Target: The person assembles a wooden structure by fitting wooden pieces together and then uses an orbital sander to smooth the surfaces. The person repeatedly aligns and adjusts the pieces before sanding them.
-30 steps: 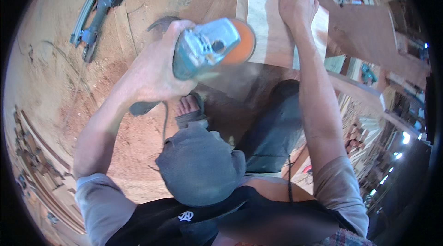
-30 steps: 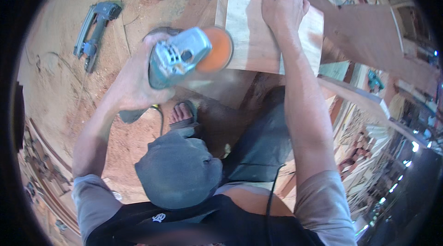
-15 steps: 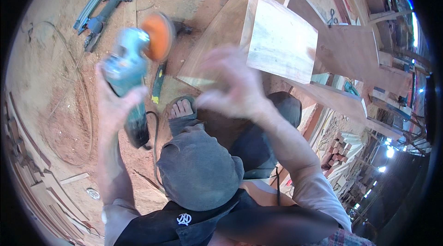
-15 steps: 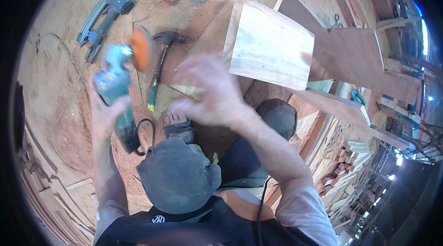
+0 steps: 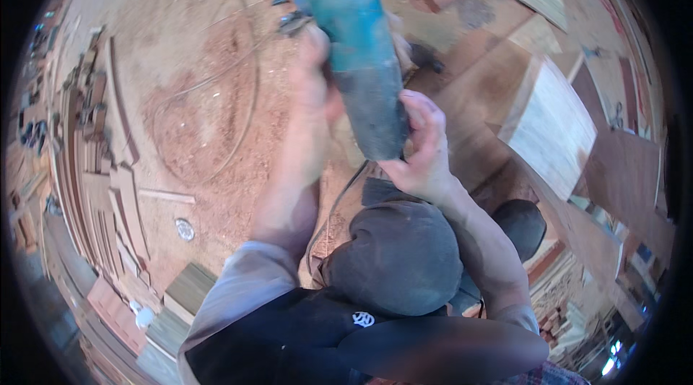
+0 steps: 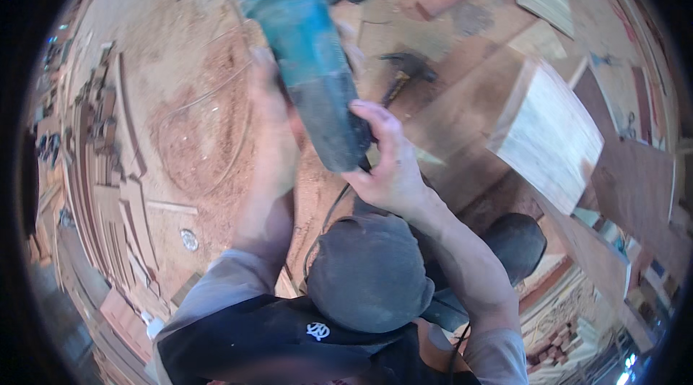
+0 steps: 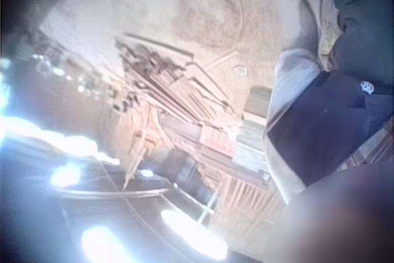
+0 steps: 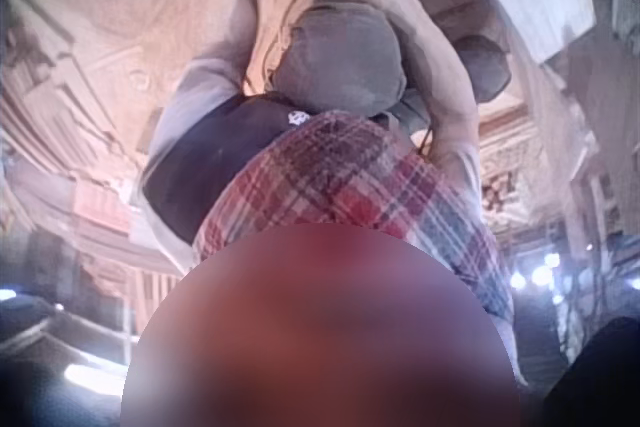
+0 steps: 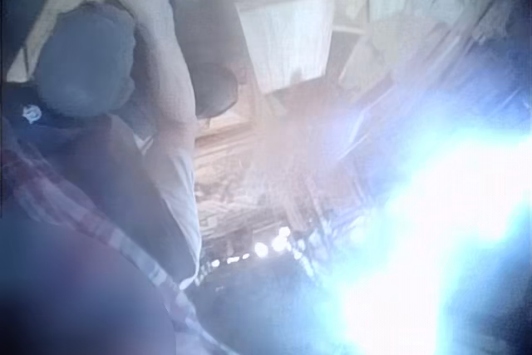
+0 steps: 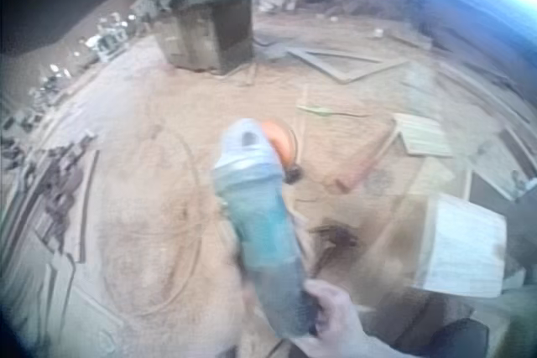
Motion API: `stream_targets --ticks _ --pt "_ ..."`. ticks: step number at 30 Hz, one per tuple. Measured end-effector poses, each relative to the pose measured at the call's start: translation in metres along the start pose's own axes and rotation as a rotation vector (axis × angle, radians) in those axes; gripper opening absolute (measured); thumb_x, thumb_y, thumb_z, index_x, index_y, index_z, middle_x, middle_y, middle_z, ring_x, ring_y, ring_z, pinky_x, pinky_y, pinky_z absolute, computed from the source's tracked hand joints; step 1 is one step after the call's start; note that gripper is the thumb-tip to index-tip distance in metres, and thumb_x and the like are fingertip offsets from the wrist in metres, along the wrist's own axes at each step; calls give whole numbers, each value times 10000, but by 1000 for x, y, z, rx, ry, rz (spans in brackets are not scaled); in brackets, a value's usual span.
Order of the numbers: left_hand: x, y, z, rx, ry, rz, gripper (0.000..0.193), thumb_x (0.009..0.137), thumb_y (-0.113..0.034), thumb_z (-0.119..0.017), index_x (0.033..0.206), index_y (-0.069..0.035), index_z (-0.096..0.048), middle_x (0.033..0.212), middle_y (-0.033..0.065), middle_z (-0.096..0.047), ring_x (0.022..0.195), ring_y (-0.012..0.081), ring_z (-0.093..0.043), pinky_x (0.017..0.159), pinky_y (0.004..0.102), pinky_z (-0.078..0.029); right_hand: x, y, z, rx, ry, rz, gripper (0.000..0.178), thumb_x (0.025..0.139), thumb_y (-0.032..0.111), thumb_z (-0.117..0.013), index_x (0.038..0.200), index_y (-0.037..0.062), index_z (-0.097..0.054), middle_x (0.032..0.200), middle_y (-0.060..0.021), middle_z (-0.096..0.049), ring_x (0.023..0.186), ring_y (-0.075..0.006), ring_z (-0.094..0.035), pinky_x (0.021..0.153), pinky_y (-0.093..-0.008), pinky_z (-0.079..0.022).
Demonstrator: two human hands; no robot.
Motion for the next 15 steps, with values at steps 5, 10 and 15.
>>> stream_targets --ticks 5,10,15 --pt "-7 19 43 64 24 184 742 925 -477 -807 1433 0 -552 1272 214 -697 1018 331 -727 889 479 -620 -8 -5 29 -361 347 -183 867 795 181 -910 1551 91 -496 1484 -150 -587 1392 -340 -575 1162 -523 -465" --pt "-30 -7 124 1106 -86 215 367 894 -257 -819 1153 -64 -646 934 10 -650 819 116 -636 741 301 -520 -52 24 164 -1111 156 -130 886 718 343 -944 1490 115 -575 1547 -98 -564 1469 -330 -496 1258 -583 -294" --pt "-110 -7 203 2037 -431 368 930 809 -384 -847 1540 11 -431 1335 287 -686 1158 443 -712 1013 556 -547 -92 14 285 -1362 121 -359 1072 705 416 -946 1617 144 -453 1625 -141 -464 1524 -360 -409 1273 -598 -270"
Point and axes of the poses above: each hand's wrist, its own x-axis towards the middle knuckle, its own z-axis out of the back of the hand, y = z × x, the point moved 8 cm from there along x, towards the middle knuckle
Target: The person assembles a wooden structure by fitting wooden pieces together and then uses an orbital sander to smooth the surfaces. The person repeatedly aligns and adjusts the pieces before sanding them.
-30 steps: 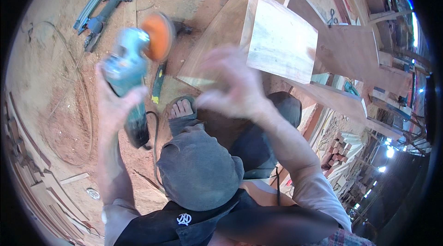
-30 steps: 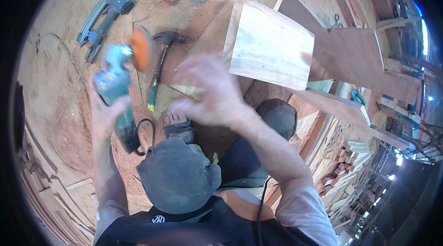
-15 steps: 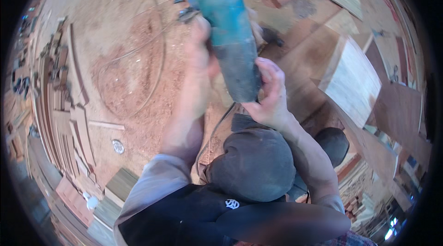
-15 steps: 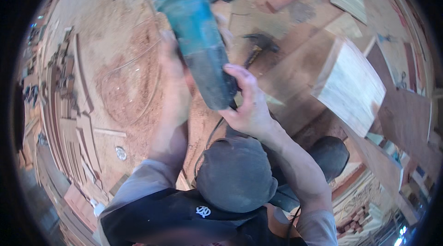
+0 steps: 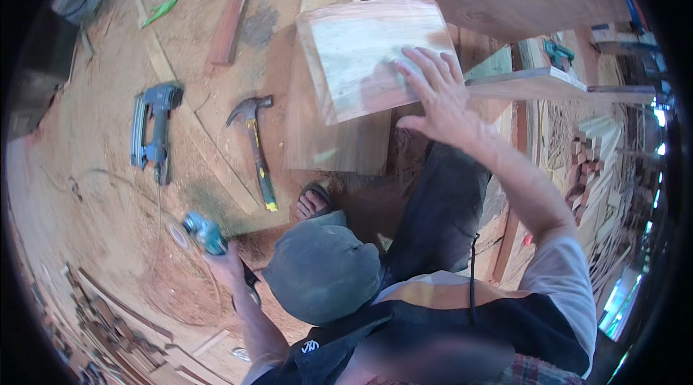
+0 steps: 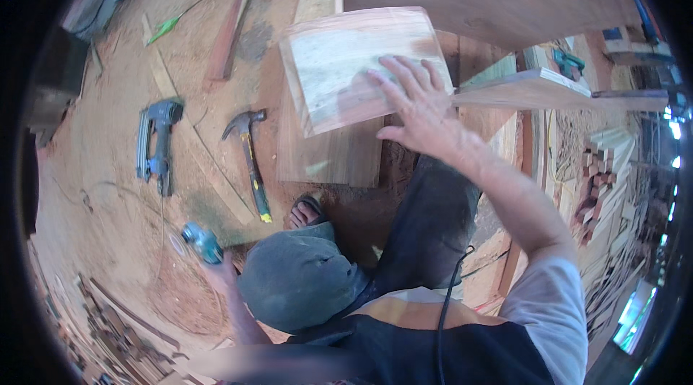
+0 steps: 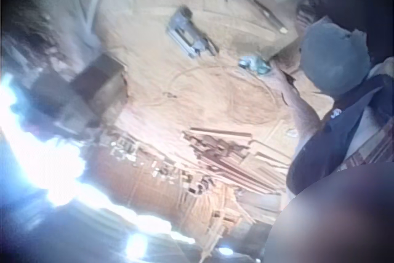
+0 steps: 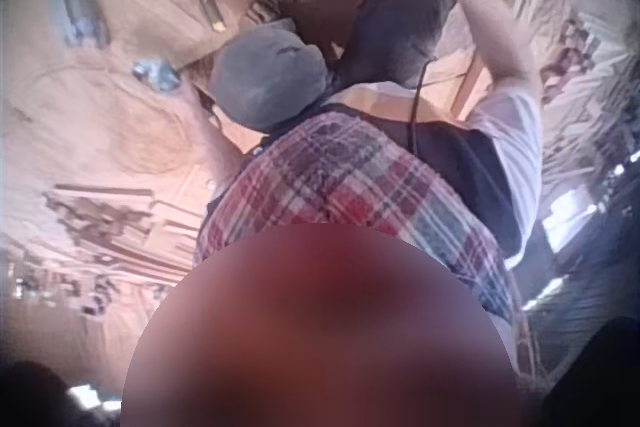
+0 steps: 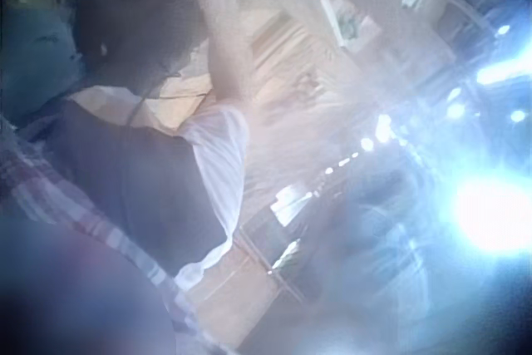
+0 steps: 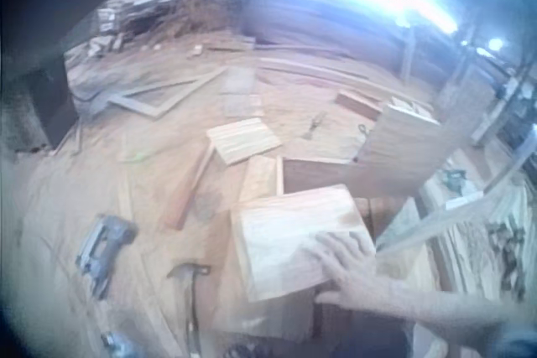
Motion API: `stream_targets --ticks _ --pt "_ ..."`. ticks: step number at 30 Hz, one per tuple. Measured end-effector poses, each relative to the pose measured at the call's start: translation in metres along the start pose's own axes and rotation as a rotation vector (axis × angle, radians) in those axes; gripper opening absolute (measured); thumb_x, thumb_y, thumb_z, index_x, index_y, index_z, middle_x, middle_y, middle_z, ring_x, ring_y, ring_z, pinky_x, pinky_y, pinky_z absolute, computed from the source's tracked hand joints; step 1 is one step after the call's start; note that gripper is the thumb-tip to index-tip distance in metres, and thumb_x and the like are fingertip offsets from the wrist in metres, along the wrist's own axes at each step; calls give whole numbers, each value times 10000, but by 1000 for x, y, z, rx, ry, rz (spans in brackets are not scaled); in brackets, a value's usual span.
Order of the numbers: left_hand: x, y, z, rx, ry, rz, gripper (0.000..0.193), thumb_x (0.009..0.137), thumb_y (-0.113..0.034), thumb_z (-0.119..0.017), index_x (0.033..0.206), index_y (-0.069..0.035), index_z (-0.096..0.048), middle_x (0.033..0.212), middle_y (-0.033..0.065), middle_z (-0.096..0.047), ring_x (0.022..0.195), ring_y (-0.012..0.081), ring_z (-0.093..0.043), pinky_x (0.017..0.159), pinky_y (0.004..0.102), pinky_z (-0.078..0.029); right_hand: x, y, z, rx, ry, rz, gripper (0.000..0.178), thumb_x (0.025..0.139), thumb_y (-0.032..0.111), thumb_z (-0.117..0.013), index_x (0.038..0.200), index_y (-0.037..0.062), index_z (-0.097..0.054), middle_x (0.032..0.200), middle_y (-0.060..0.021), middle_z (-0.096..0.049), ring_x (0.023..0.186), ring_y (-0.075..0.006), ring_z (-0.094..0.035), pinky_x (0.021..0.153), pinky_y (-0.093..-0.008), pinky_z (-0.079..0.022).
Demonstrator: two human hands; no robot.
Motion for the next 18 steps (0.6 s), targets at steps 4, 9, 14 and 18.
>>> stream_targets --ticks 4,9,14,18 --pt "-7 50 -32 118 -111 171 1012 758 -444 -894 1538 6 -431 1324 314 -680 1181 487 -683 992 591 -527 4 -49 -11 -55 56 61 1160 650 372 -966 1639 125 -412 1656 -164 -426 1540 -380 -389 1258 -594 -308" --pt "-8 75 -65 61 -78 130 1074 762 -517 -887 1568 -4 -398 1371 305 -656 1250 487 -648 1039 577 -511 -3 -50 -30 -196 44 194 949 777 252 -886 1605 61 -463 1669 -176 -430 1526 -394 -436 1214 -553 -419" --pt "3 91 -78 126 -28 157 1121 785 -520 -863 1614 -10 -305 1533 325 -510 1416 453 -525 1151 555 -435 -2 -48 9 -79 -239 249 641 854 184 -819 1436 17 -608 1399 -175 -683 1209 -338 -715 932 -415 -618" --pt "-53 87 -41 38 142 147 1090 834 -478 -839 1623 24 -278 1533 316 -468 1399 493 -498 1190 547 -404 22 -65 67 161 -265 109 452 923 136 -763 1344 2 -667 1190 -192 -786 1052 -360 -783 859 -415 -640"
Point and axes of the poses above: each hand's wrist, its own x-axis towards the middle knuckle, its own z-axis out of the back of the hand, y = z × x, the point moved 8 cm from there along x, towards the middle knuckle
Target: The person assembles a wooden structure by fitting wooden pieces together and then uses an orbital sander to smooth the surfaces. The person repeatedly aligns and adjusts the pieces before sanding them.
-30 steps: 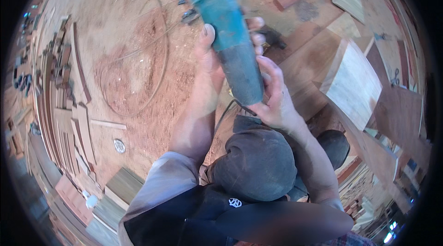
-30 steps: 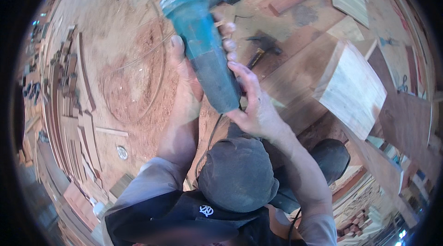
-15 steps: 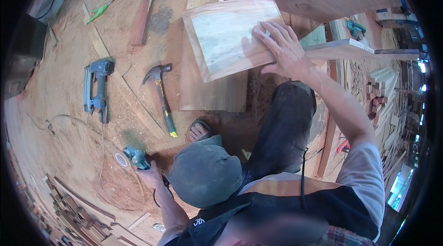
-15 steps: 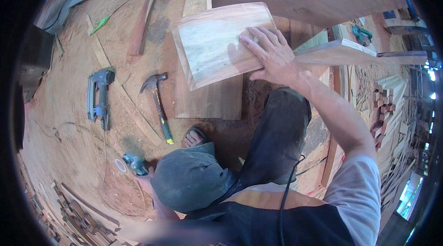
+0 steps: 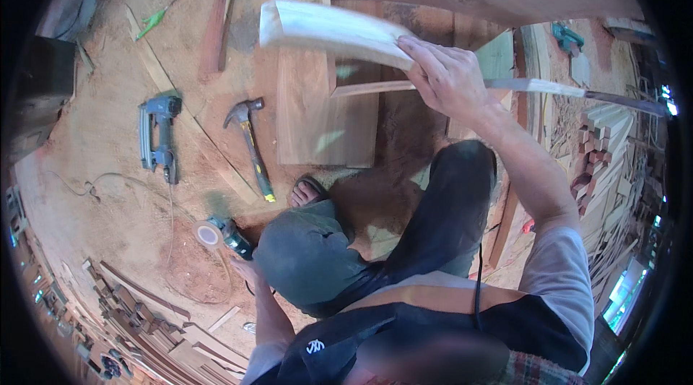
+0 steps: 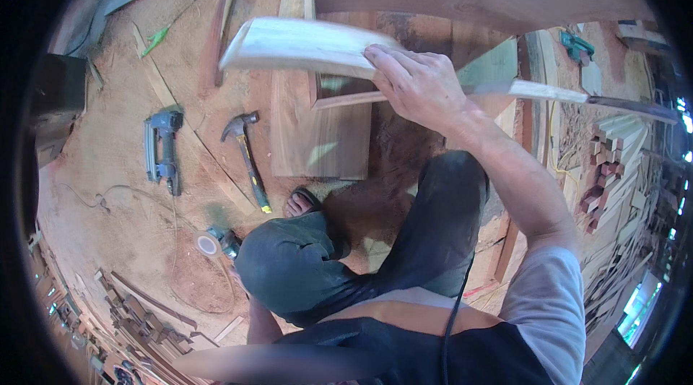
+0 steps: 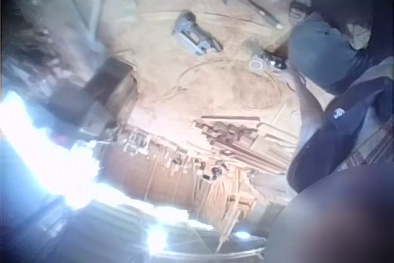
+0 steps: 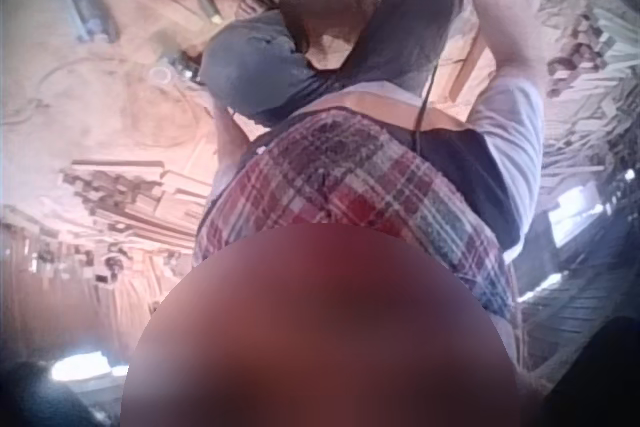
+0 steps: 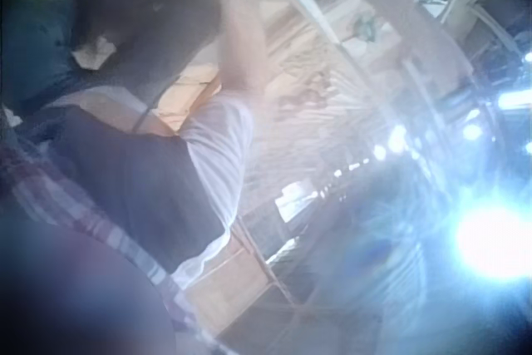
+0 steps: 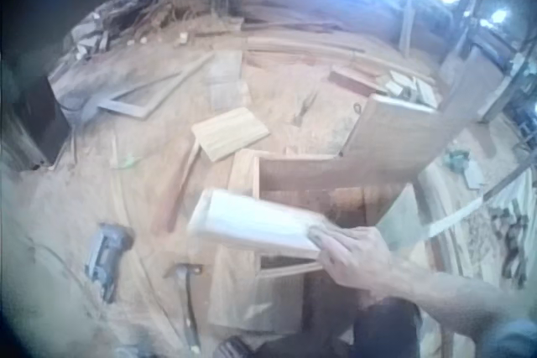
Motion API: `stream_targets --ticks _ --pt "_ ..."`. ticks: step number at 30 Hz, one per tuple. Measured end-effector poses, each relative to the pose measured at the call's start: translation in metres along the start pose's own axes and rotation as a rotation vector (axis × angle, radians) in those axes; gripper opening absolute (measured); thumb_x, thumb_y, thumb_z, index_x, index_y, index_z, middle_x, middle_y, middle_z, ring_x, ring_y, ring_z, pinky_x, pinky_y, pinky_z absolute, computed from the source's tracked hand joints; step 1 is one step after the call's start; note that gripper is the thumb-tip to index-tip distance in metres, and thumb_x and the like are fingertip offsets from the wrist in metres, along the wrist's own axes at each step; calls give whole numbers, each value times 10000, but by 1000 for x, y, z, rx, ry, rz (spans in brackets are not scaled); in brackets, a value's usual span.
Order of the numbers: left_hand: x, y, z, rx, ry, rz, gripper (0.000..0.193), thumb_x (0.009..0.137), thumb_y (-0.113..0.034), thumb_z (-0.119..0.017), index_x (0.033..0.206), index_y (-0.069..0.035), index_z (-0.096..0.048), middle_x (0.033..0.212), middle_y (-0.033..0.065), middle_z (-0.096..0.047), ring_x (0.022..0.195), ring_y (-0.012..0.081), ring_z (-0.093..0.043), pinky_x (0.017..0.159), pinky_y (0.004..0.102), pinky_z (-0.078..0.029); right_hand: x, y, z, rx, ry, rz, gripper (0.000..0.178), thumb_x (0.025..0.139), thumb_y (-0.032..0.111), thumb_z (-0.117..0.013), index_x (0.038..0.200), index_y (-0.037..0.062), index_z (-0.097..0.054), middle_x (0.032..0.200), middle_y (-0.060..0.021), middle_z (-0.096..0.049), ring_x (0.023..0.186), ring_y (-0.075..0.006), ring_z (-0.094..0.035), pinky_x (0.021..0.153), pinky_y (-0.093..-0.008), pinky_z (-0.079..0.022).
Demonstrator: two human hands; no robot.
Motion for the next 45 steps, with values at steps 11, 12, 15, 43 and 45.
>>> stream_targets --ticks 11,12,15,43,45 --pt "-222 -298 279 -323 267 -527 812 943 -214 -825 1583 42 -395 1443 273 -554 1231 358 -618 1044 441 -518 81 -1 198 1227 -368 -930 336 1029 245 -706 1199 -45 -701 1050 -88 -748 1005 -97 -642 884 -325 -539" --pt "-251 -342 300 -331 261 -653 786 946 -176 -819 1576 46 -403 1470 263 -545 1217 322 -632 1042 423 -519 75 2 228 1099 -335 -962 338 1030 249 -704 1206 -40 -701 1054 -92 -752 1009 -103 -648 893 -326 -541" --pt "-352 -450 335 -221 312 -975 876 894 -202 -853 1592 37 -381 1537 264 -498 1376 412 -543 1107 476 -487 57 20 308 938 -346 -1056 329 1034 256 -694 1204 -26 -708 1062 -124 -765 1000 -135 -681 897 -347 -552" --pt "-688 -737 25 -140 398 -1534 707 910 -73 -626 1548 112 -385 1142 217 -671 1057 389 -685 923 476 -550 -56 -266 426 136 306 -905 316 965 280 -640 932 -33 -611 822 -301 -705 840 -511 -711 798 -568 -547" --pt "-690 -738 17 -110 362 -1597 706 907 -82 -621 1537 133 -385 1081 206 -681 1021 376 -693 925 484 -542 -59 -266 424 150 293 -877 324 961 273 -659 888 -33 -581 762 -267 -663 751 -471 -681 730 -536 -520"
Point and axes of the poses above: each hand's wrist, its own x-axis towards the middle knuckle, its own z-axis out of the back of the hand, y = z × x, the point moved 8 cm from there along x, towards the middle knuckle
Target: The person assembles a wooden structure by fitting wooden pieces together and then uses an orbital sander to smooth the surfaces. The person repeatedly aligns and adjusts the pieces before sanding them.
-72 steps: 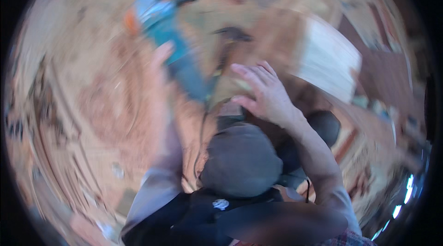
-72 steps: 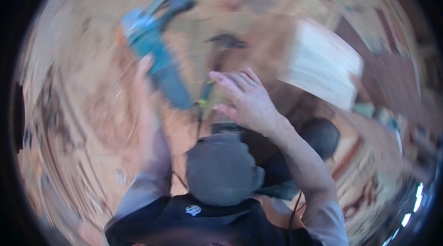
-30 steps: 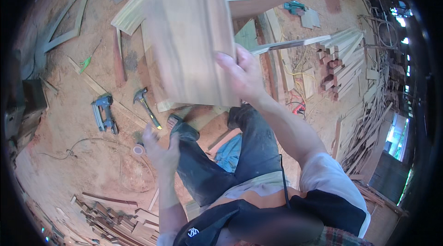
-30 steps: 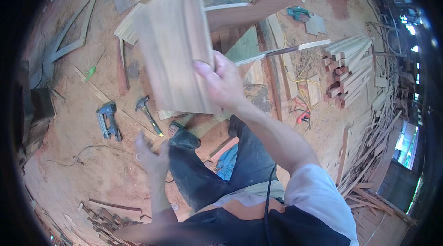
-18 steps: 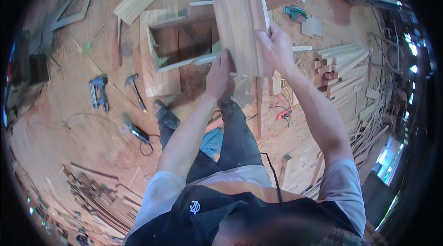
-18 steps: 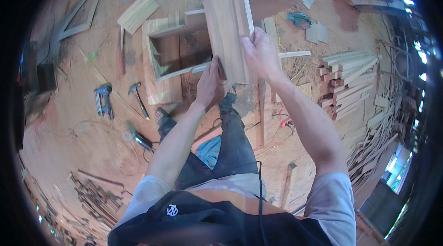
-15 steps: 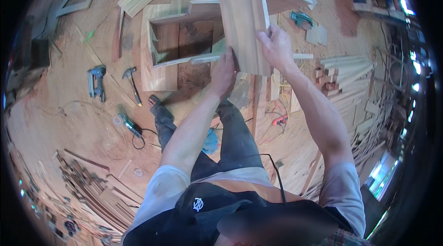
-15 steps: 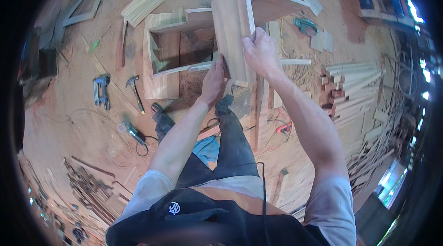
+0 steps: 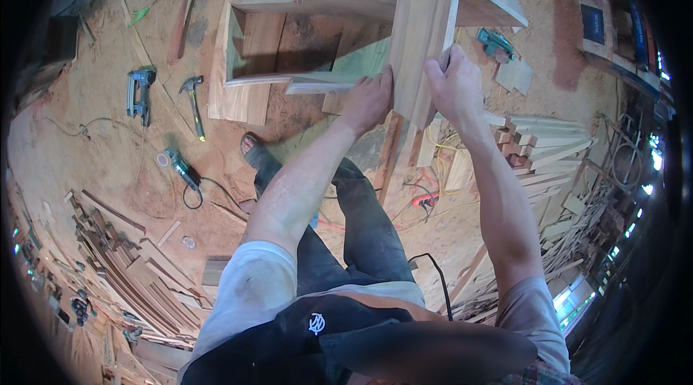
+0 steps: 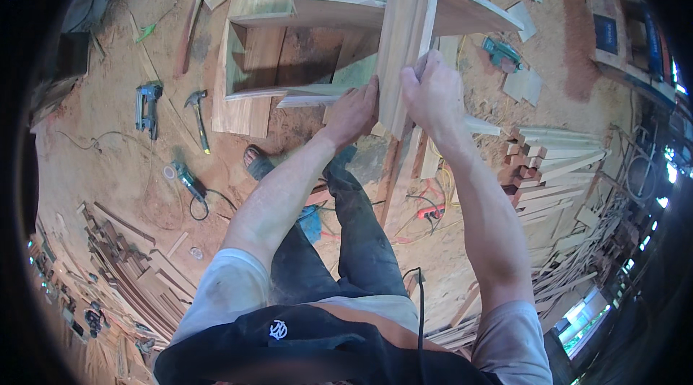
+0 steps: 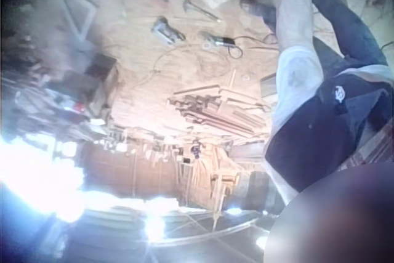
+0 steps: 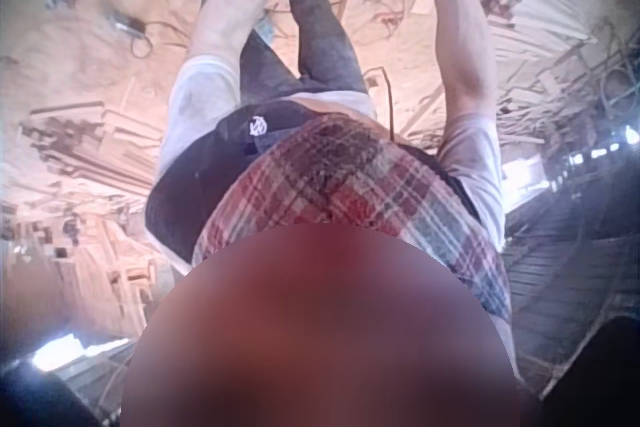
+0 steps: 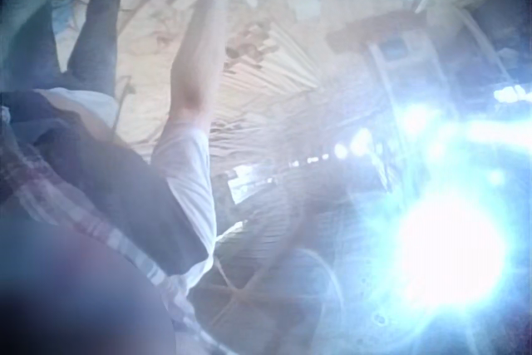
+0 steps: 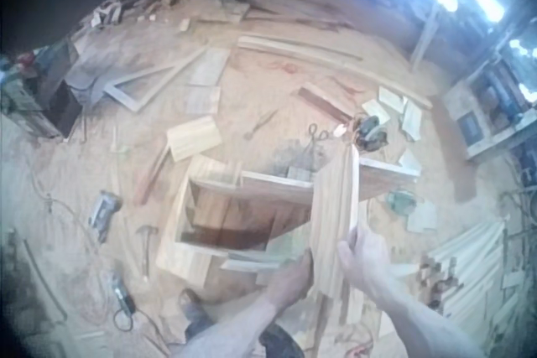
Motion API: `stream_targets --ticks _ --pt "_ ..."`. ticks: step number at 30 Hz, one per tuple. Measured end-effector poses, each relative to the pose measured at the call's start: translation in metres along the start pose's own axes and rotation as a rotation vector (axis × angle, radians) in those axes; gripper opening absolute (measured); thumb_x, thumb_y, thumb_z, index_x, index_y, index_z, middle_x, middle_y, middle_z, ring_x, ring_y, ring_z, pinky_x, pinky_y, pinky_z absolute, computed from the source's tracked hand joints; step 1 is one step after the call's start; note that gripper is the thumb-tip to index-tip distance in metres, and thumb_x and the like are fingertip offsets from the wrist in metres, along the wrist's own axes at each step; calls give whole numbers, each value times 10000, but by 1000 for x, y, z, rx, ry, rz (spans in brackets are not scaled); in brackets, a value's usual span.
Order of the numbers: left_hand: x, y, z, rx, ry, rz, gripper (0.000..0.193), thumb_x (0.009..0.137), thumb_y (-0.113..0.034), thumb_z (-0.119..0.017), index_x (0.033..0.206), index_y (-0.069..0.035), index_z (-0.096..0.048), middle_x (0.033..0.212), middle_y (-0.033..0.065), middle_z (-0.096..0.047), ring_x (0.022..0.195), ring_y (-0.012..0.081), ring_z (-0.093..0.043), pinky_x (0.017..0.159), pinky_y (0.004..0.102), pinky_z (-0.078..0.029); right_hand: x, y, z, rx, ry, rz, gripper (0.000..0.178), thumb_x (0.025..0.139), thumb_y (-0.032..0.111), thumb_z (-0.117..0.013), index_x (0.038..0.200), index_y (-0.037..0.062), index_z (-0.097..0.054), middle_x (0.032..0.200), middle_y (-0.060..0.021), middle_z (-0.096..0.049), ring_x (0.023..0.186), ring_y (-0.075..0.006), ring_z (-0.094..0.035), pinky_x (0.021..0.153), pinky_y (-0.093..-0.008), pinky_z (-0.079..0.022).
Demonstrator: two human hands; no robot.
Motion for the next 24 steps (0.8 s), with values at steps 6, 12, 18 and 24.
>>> stream_targets --ticks 6,12,18,24 --pt "1 10 -21 17 25 42 682 915 -97 -618 1514 145 -400 1046 219 -699 1018 378 -703 949 520 -527 3 -11 -22 27 1 -14 314 962 251 -668 862 -23 -551 705 -242 -627 676 -444 -657 673 -521 -499" --pt "-4 11 -29 0 -36 18 640 933 -80 -601 1503 139 -408 1054 226 -713 993 407 -703 947 525 -523 2 -13 -29 37 16 -23 302 960 251 -675 903 -28 -575 714 -238 -640 681 -427 -678 676 -506 -516" --pt "-7 16 -36 1 31 39 636 950 -63 -583 1522 136 -388 1082 255 -726 961 418 -718 843 512 -559 -9 -19 -31 158 52 -132 455 935 322 -738 1216 -21 -632 891 -278 -746 846 -450 -756 783 -507 -586" --pt "-3 22 -46 43 165 83 587 998 -87 -505 1518 157 -381 1032 224 -743 906 389 -740 863 468 -582 -48 0 -15 49 -57 325 663 865 312 -878 1457 120 -651 1317 -221 -699 967 -371 -771 800 -468 -604"
Point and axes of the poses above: each hand's wrist, its own x-axis towards the middle knuckle, its own z-axis out of the back of the hand, y = z × x, the point moved 8 cm from there along x, towards the middle knuckle
